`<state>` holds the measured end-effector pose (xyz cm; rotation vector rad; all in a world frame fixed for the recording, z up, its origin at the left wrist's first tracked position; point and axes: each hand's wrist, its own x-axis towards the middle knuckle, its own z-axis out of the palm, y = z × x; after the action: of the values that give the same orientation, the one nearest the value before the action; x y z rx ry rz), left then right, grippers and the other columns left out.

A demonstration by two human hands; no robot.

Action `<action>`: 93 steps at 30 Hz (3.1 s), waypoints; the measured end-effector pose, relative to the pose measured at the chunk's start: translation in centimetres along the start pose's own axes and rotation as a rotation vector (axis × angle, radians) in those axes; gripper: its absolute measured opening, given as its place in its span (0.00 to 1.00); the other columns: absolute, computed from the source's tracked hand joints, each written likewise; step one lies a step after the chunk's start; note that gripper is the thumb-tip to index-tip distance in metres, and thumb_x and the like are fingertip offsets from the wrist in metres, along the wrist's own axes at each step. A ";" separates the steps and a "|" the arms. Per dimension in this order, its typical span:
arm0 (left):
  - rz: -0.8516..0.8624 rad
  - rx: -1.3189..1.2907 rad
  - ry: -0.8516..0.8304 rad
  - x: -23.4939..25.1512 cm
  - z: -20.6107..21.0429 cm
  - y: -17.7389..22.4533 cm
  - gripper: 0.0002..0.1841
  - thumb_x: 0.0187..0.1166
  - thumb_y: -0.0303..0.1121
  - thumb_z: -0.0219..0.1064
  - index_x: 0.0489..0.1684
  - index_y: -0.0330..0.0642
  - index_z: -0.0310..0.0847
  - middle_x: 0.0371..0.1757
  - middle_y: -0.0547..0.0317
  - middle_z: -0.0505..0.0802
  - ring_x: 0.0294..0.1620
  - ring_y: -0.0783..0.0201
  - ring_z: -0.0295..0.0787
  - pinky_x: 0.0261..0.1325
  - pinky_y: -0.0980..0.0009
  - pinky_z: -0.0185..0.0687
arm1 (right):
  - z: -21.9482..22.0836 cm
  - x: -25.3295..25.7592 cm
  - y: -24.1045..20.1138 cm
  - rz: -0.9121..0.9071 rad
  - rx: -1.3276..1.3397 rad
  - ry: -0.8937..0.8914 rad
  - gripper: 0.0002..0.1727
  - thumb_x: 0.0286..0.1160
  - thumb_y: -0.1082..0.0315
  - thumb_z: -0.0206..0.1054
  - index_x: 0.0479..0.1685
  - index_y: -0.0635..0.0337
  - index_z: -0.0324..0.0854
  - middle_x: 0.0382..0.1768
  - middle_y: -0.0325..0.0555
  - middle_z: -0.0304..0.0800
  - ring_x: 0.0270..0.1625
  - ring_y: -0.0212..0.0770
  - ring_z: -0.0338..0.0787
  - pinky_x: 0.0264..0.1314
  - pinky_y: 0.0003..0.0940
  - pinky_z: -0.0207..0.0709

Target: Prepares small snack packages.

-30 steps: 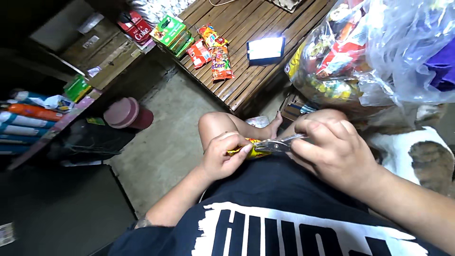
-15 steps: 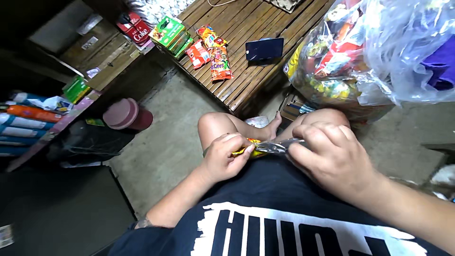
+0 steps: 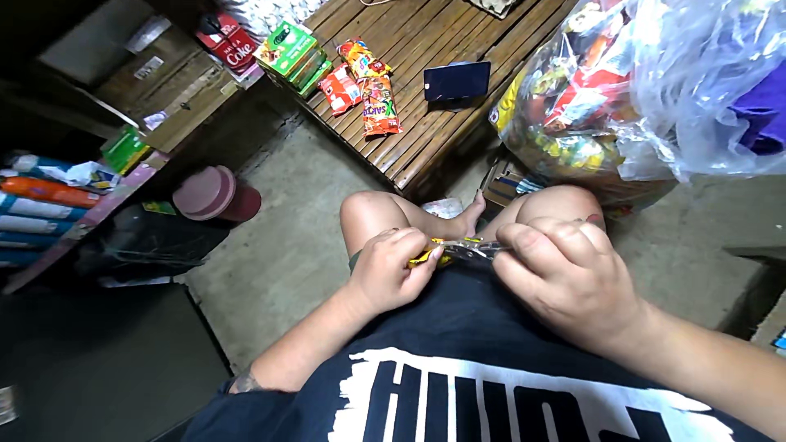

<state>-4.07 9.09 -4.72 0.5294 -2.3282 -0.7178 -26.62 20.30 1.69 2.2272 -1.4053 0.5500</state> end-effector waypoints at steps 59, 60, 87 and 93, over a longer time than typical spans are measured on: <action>-0.157 -0.178 0.119 -4.4 -9.3 -4.6 0.11 0.91 0.42 0.53 0.44 0.48 0.76 0.52 0.64 0.86 0.62 0.67 0.85 0.70 0.61 0.82 | 3.8 6.2 1.7 0.140 0.847 -1.041 0.25 0.84 0.38 0.56 0.35 0.47 0.87 0.35 0.34 0.80 0.34 0.31 0.79 0.34 0.34 0.72; -0.207 -0.096 0.159 -5.0 -9.9 -5.5 0.11 0.91 0.43 0.55 0.41 0.48 0.76 0.51 0.65 0.86 0.61 0.69 0.85 0.68 0.64 0.82 | 3.7 6.1 1.8 0.148 0.849 -1.036 0.25 0.83 0.38 0.56 0.35 0.46 0.87 0.35 0.34 0.80 0.34 0.31 0.79 0.34 0.34 0.72; -0.018 -0.685 -0.633 0.2 -4.4 -4.2 0.10 0.72 0.28 0.65 0.22 0.32 0.79 0.61 0.46 0.92 0.65 0.69 0.85 0.67 0.73 0.79 | 3.9 0.8 1.2 0.095 0.705 -0.710 0.26 0.84 0.43 0.55 0.32 0.54 0.87 0.29 0.43 0.85 0.40 0.45 0.88 0.45 0.46 0.81; -0.005 -0.656 -0.720 1.0 -4.3 -3.7 0.07 0.67 0.26 0.64 0.22 0.31 0.79 0.61 0.46 0.92 0.64 0.70 0.86 0.64 0.74 0.79 | 4.2 0.7 0.6 0.133 0.691 -0.797 0.24 0.86 0.49 0.56 0.33 0.60 0.83 0.31 0.47 0.84 0.38 0.48 0.89 0.39 0.47 0.82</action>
<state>-1.23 4.20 -3.78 -0.0451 -2.4721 -1.8116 -26.45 17.23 -1.28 3.1374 -1.9667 0.1829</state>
